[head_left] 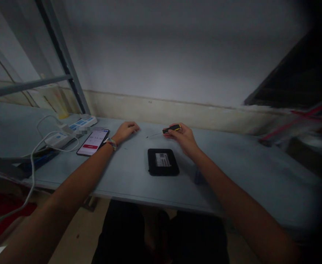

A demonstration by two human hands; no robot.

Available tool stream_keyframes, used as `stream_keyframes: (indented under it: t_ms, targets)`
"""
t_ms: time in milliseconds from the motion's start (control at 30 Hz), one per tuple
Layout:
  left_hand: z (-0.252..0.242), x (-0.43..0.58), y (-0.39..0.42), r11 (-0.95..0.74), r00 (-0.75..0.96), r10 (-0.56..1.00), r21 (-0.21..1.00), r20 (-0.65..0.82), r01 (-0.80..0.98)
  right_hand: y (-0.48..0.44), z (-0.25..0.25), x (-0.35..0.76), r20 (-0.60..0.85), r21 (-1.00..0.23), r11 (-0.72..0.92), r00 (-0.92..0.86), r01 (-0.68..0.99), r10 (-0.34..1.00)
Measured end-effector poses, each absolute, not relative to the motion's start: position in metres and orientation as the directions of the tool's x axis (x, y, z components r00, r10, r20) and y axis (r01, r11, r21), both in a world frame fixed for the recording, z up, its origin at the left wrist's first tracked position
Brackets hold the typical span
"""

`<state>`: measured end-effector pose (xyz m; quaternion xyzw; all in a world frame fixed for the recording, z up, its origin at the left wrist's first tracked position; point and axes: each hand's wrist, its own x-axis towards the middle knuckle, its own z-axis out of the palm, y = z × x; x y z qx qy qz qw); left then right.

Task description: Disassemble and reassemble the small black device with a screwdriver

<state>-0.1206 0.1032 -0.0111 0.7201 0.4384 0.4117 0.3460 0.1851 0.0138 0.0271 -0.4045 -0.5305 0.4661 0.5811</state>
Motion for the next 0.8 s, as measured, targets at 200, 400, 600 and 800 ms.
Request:
stream_keyframes:
  t_ms: [200, 400, 600, 800]
  targets:
    - [0.004, -0.11, 0.088, -0.496, 0.457, 0.829, 0.802, 0.323, 0.333, 0.013, 0.012, 0.204, 0.199, -0.96, 0.201, 0.032, -0.196, 0.98]
    - [0.016, -0.095, 0.065, -0.57, 0.579, 0.755, 0.745, 0.308, 0.347, 0.01, 0.016, 0.202, 0.209, -0.945, 0.213, 0.044, -0.249, 0.977]
    - [0.017, -0.084, 0.055, -0.572, 0.577, 0.747, 0.762, 0.331, 0.303, 0.007, 0.018, 0.196, 0.219, -0.93, 0.218, 0.03, -0.295, 0.975]
    - [0.015, -0.078, 0.055, -0.535, 0.507, 0.79, 0.792, 0.345, 0.294, 0.009, 0.016, 0.195, 0.229, -0.924, 0.226, 0.027, -0.31, 0.973]
